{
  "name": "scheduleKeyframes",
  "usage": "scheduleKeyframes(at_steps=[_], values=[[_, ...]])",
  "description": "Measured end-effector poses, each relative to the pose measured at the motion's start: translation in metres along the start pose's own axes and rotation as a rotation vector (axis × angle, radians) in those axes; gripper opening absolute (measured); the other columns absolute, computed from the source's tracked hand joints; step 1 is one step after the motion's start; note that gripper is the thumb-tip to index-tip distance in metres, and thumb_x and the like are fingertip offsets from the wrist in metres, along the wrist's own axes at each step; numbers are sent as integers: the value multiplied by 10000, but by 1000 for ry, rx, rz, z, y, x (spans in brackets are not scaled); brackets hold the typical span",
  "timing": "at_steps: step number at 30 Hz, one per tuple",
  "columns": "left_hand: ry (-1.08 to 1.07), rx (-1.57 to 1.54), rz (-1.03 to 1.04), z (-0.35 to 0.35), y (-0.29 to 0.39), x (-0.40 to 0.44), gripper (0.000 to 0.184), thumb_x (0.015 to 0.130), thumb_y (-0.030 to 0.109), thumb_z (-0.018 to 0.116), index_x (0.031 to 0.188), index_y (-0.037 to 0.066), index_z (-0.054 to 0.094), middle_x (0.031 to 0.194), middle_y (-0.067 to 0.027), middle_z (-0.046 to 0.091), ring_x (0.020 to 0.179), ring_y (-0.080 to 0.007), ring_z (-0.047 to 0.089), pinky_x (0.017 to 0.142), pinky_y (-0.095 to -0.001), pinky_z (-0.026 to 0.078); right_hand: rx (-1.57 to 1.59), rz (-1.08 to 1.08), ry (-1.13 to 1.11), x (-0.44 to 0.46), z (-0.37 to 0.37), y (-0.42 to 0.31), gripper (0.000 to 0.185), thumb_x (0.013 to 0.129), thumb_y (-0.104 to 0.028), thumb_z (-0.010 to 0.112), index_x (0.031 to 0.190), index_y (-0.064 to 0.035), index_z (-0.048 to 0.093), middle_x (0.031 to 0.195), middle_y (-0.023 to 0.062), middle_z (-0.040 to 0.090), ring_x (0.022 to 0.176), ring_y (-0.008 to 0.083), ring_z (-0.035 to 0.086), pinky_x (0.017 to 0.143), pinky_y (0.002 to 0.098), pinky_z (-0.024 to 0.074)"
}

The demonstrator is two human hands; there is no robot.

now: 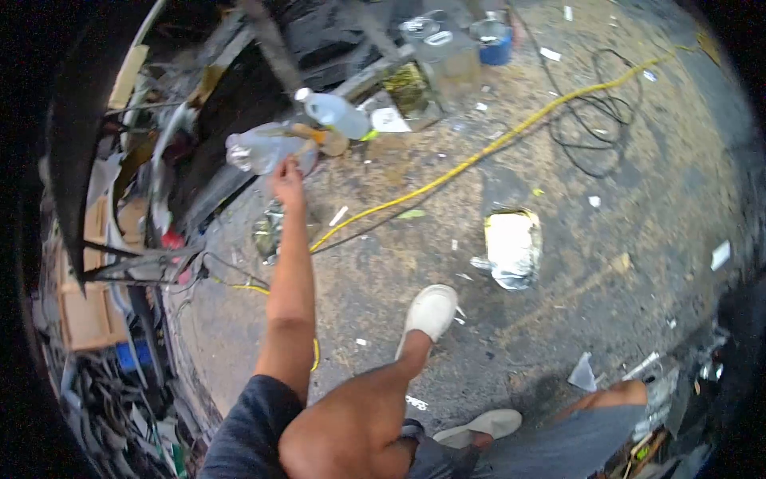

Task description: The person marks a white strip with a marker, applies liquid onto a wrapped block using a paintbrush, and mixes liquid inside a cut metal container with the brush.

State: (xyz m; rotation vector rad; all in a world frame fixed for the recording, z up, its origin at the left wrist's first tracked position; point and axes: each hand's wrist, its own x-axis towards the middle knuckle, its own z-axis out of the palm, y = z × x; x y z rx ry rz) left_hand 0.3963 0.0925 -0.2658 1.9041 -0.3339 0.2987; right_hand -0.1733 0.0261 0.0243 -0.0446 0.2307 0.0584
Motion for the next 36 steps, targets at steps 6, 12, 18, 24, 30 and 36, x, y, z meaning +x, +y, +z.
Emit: scheduleKeyframes(at_steps=[6, 12, 18, 24, 30, 36], values=[[22, 202, 25, 4, -18, 7, 269, 851, 223, 613, 893, -35, 679, 797, -106, 667, 738, -174, 607, 727, -323, 477, -192, 80, -13, 11, -15, -23, 333, 955, -342, 406, 899, -42, 539, 845, 117, 514, 798, 206, 522, 727, 339, 422], [-43, 143, 6, 8, -15, -8, 302, 869, 267, 605, 990, -2, 667, 859, -129, 646, 791, -204, 573, 759, -346, 453, -872, -153, 381, 36, -91, -67, 522, 977, -368, 345, 677, -15, 585, 591, 66, 547, 591, 163, 547, 592, 281, 437], [74, -52, -70, 13, 6, -10, 273, 869, 233, 629, 998, -3, 671, 720, -33, 622, 586, -85, 527, 531, -238, 453, -850, 8, 975, 69, -262, -88, 383, 862, -413, 600, 878, -31, 582, 784, 54, 598, 681, 151, 580, 608, 292, 466], [37, -167, -246, 15, 8, -22, 198, 868, 142, 608, 944, -41, 617, 751, -89, 639, 551, -106, 544, 473, -221, 431, -632, -108, 980, 106, -287, -84, 439, 821, -422, 652, 1015, -38, 566, 921, 77, 606, 766, 167, 604, 628, 308, 500], [251, -728, -704, 24, -8, -22, 150, 865, 125, 580, 901, -20, 592, 770, -100, 649, 553, -124, 565, 487, -237, 461, -415, -185, 1023, 114, -298, -73, 504, 805, -458, 657, 1077, -52, 532, 1007, 78, 575, 761, 168, 589, 608, 312, 499], [311, -730, -824, 25, -31, -33, 147, 855, 135, 584, 885, -9, 576, 805, -112, 651, 572, -140, 571, 486, -247, 474, -458, -204, 1041, 115, -307, -76, 509, 813, -473, 640, 1064, -46, 522, 963, 55, 545, 781, 170, 581, 610, 318, 493]])
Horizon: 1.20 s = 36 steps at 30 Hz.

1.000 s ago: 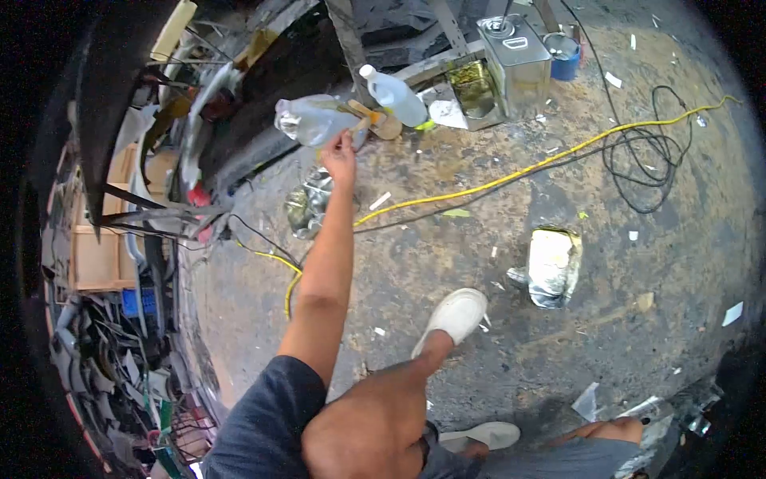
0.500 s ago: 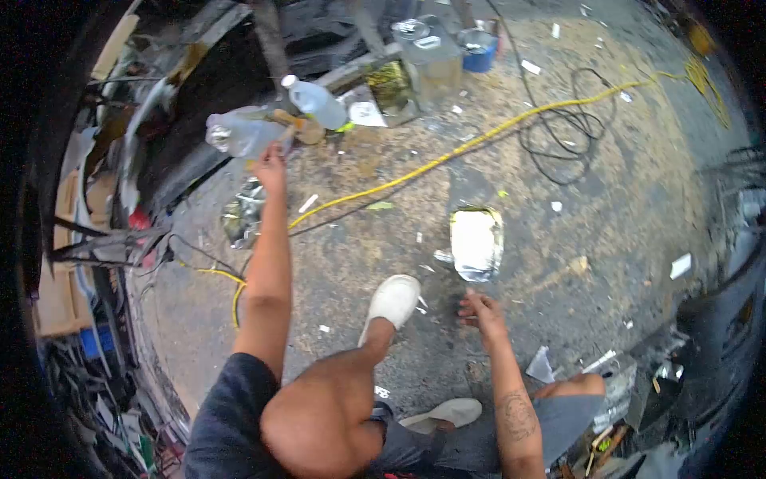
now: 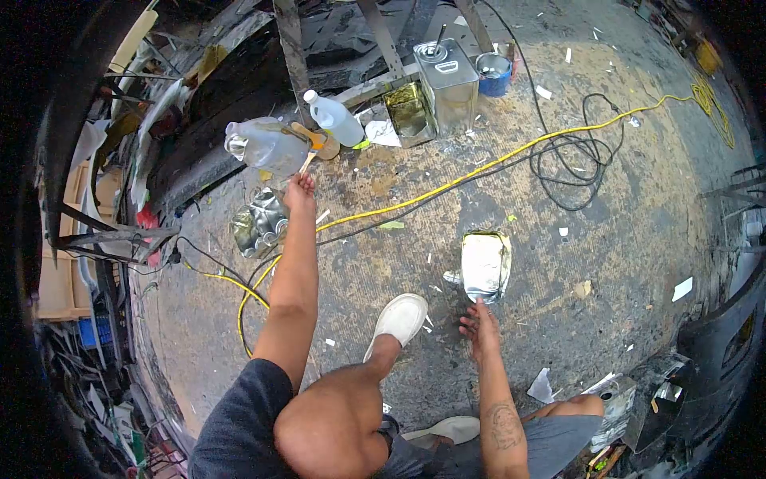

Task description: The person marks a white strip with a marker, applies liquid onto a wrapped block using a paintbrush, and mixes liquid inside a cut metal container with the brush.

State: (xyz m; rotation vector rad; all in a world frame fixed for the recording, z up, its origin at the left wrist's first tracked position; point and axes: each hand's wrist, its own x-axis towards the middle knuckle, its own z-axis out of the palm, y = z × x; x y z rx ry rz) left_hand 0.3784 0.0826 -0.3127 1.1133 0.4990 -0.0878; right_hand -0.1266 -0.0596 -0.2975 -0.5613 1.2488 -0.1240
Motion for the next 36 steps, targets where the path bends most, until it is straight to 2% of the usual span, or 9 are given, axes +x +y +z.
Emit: scheduleKeyframes(at_steps=[10, 12, 16, 18, 19, 25, 31, 34, 36], values=[[22, 9, 11, -15, 10, -8, 172, 854, 122, 599, 940, -26, 579, 807, -113, 654, 560, -137, 567, 473, -243, 469, 92, 1, 24, 11, -2, 1, 460, 828, -443, 633, 1042, -52, 521, 952, 50, 554, 789, 170, 582, 622, 324, 498], [-115, 247, 310, -5, 20, -21, 210, 865, 128, 589, 970, -54, 600, 789, -106, 654, 573, -116, 570, 464, -233, 451, 97, 9, 26, 11, 0, 1, 451, 824, -438, 642, 1034, -57, 524, 956, 49, 562, 793, 168, 583, 625, 321, 500], [-238, 563, 500, 22, 32, 9, 235, 865, 167, 586, 970, -36, 644, 785, -132, 660, 599, -174, 600, 515, -293, 473, 120, -93, 81, 6, 8, 3, 392, 823, -391, 660, 1008, -68, 534, 954, 52, 582, 812, 163, 588, 629, 318, 509], [-211, 1172, 1177, 37, 38, 2, 229, 858, 197, 572, 943, 13, 677, 764, -174, 653, 645, -283, 622, 596, -369, 482, 158, -109, 87, 5, 8, 5, 371, 823, -374, 665, 1000, -74, 537, 950, 52, 586, 817, 161, 589, 630, 317, 512], [-276, 1123, 1037, 46, 41, -8, 225, 846, 211, 566, 952, 48, 680, 787, -201, 640, 728, -362, 615, 698, -415, 474, 174, -116, 94, 6, 10, 7, 364, 823, -369, 667, 998, -78, 538, 946, 51, 587, 823, 160, 590, 634, 320, 514], [-352, 1298, 1124, 47, 37, -1, 220, 843, 196, 584, 954, 31, 678, 836, -202, 636, 765, -324, 611, 691, -398, 470, 286, -126, 78, 10, 8, 8, 299, 840, -264, 630, 1036, -69, 516, 1070, 92, 510, 990, 238, 537, 729, 378, 521], [-268, 1121, 1159, 27, 34, -16, 194, 844, 171, 595, 948, 31, 680, 786, -186, 624, 695, -299, 599, 637, -387, 465, 331, -336, 111, 29, 0, 11, 230, 836, -227, 587, 962, -59, 493, 968, 69, 521, 896, 229, 538, 803, 461, 502], [-217, 1007, 931, -2, 17, 15, 184, 826, 168, 595, 907, 27, 680, 694, -174, 625, 620, -296, 595, 622, -394, 473, 316, -367, 76, 21, 5, -6, 174, 848, -227, 601, 841, -101, 481, 861, 22, 494, 816, 138, 500, 826, 366, 479], [-190, 1082, 971, -4, 21, 8, 181, 818, 166, 591, 881, 19, 678, 673, -172, 623, 611, -303, 598, 620, -397, 475, 287, -369, 70, 23, 5, -14, 180, 841, -211, 618, 834, -97, 478, 848, 20, 496, 815, 136, 503, 819, 343, 473]])
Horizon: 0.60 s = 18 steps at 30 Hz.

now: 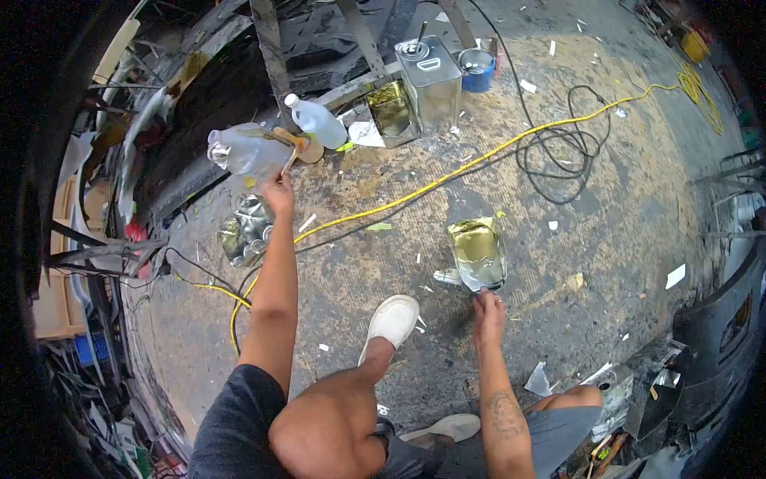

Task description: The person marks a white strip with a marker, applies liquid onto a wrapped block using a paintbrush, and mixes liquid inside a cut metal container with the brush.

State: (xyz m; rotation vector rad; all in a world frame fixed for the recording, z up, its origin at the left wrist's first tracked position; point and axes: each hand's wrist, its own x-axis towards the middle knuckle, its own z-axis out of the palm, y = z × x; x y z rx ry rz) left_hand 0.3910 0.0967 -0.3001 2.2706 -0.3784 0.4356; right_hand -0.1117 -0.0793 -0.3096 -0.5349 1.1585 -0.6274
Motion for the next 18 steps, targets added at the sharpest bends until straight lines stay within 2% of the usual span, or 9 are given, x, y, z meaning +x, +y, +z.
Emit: scheduleKeyframes(at_steps=[4, 5, 7, 9, 12, 16, 18], values=[[-82, 250, -12, 6, -13, -5, 175, 810, 158, 574, 821, 3, 655, 667, -176, 625, 631, -320, 617, 624, -402, 479, -62, -26, 0, -7, 3, -19, 210, 814, -156, 663, 807, -102, 460, 810, 9, 497, 786, 115, 497, 796, 282, 453], [-98, 142, -77, 0, 1, -7, 173, 806, 156, 574, 814, -2, 644, 673, -174, 629, 647, -322, 625, 631, -403, 480, -112, -54, 20, -5, 0, -21, 242, 796, -159, 688, 804, -103, 453, 809, 6, 492, 753, 96, 476, 721, 254, 427], [-135, 10, -146, -1, 12, -8, 171, 802, 154, 575, 808, -6, 633, 678, -173, 633, 662, -324, 633, 639, -404, 481, -171, -78, 24, -7, -7, -29, 254, 789, -168, 698, 812, -103, 454, 807, 2, 488, 744, 90, 464, 691, 246, 405], [-130, 158, 11, -3, 6, -4, 156, 818, 132, 555, 831, -9, 621, 692, -154, 646, 658, -306, 635, 650, -404, 480, -239, -77, -24, -10, -9, -33, 298, 761, -183, 729, 837, -95, 454, 808, -4, 480, 732, 81, 446, 631, 229, 345], [-67, 68, 12, -5, 14, -8, 148, 835, 112, 539, 858, -15, 612, 706, -139, 658, 665, -286, 641, 657, -400, 479, -261, -98, -41, -19, -10, -35, 312, 739, -145, 744, 843, -102, 453, 806, -8, 481, 738, 82, 451, 657, 227, 359], [-112, 76, -20, -3, 13, -9, 141, 849, 101, 528, 880, -19, 596, 709, -124, 667, 655, -266, 642, 653, -385, 484, -283, -161, -19, -32, -6, -35, 347, 712, -103, 760, 863, -98, 447, 861, 11, 506, 764, 97, 479, 716, 242, 394], [-88, -6, -22, -3, 9, -11, 143, 865, 110, 532, 908, -19, 576, 724, -108, 670, 617, -215, 630, 598, -331, 478, -221, -164, -50, -38, -2, -42, 390, 702, -80, 764, 906, -95, 432, 950, 43, 518, 833, 121, 500, 793, 271, 420]])
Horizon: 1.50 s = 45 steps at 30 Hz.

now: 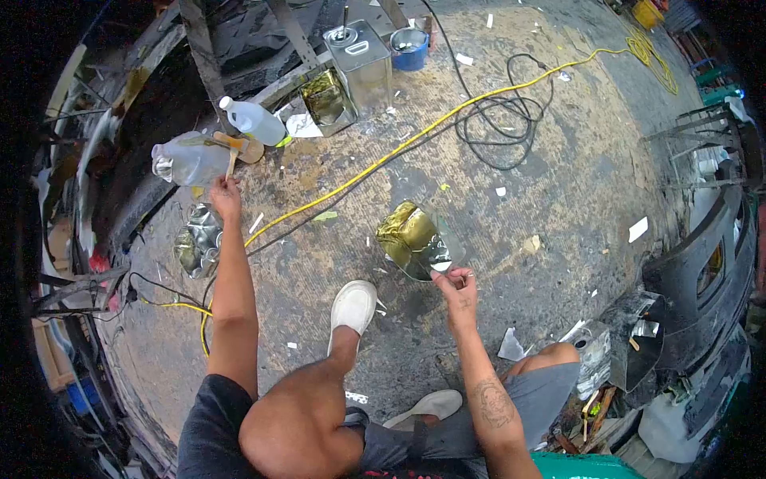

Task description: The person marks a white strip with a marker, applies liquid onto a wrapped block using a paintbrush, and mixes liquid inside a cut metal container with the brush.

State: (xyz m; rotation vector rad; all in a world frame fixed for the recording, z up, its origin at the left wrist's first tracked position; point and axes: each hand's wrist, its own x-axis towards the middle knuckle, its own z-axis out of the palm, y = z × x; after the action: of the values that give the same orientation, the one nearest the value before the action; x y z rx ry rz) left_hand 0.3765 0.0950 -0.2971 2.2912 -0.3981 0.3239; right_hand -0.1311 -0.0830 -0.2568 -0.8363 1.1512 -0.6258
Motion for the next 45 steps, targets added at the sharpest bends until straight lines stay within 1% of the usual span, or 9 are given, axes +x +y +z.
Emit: scheduleKeyframes(at_steps=[4, 13, 22, 32, 35, 37, 40, 42, 45], values=[[23, -537, -205, -7, 3, -20, 167, 900, 138, 530, 970, -13, 543, 752, -84, 662, 551, -130, 575, 524, -244, 447, -88, -36, -22, -1, -8, -12, 451, 694, -90, 772, 965, -87, 411, 1026, 73, 509, 901, 139, 497, 824, 290, 431], [-244, -809, -556, -54, 67, -160, 270, 912, 164, 556, 1132, 8, 546, 789, -53, 627, 572, -70, 520, 519, -205, 418, -485, -137, 17, -12, -24, -79, 763, 649, -235, 800, 1256, -76, 365, 998, 100, 478, 906, 168, 491, 759, 292, 464], [-502, -1088, -763, -41, 123, -194, 242, 884, 182, 603, 1059, 15, 607, 772, -44, 632, 597, -71, 528, 547, -198, 422, -520, -19, 0, -19, -63, -104, 636, 740, -237, 748, 1255, -69, 415, 853, 52, 530, 741, 104, 520, 648, 240, 439], [-184, -455, 200, -136, 219, -90, 273, 950, 168, 483, 1151, -6, 543, 881, -92, 651, 658, -74, 538, 573, -188, 423, -634, -83, 33, -32, -114, -110, 545, 731, -215, 746, 1190, -90, 480, 800, 36, 511, 663, 99, 514, 551, 232, 414], [-197, -797, -103, -123, 121, -103, 207, 912, 128, 513, 1042, -8, 602, 857, -139, 643, 647, -145, 548, 620, -301, 467, -576, -94, 77, -31, -128, -109, 535, 727, -207, 747, 1178, -87, 485, 805, 29, 503, 673, 96, 505, 558, 234, 412], [-532, 442, 460, -137, 70, -147, 182, 900, 109, 498, 967, -20, 606, 780, -196, 623, 635, -227, 583, 620, -364, 467, -557, -150, 104, -31, -122, -114, 532, 727, -219, 746, 1173, -83, 489, 787, 15, 495, 674, 92, 477, 579, 233, 402], [-463, 291, 428, -159, 85, -174, 186, 913, 110, 463, 946, -24, 587, 726, -218, 603, 619, -292, 604, 577, -382, 456, -550, -160, 71, -24, -128, -121, 545, 724, -241, 748, 1177, -75, 494, 766, 5, 486, 677, 91, 458, 593, 236, 394], [-392, 232, 146, -188, 123, -170, 183, 918, 121, 468, 961, -9, 590, 722, -187, 624, 589, -315, 609, 552, -394, 453, -545, -194, 86, -19, -128, -120, 560, 721, -253, 747, 1183, -64, 493, 753, -5, 477, 668, 90, 440, 588, 233, 386], [-311, 172, 221, -214, 175, -142, 180, 921, 115, 468, 981, -3, 590, 698, -179, 619, 558, -300, 587, 540, -381, 448, -533, -232, 134, -7, -138, -109, 594, 703, -301, 751, 1187, -68, 497, 792, 24, 514, 696, 123, 491, 613, 270, 422]])
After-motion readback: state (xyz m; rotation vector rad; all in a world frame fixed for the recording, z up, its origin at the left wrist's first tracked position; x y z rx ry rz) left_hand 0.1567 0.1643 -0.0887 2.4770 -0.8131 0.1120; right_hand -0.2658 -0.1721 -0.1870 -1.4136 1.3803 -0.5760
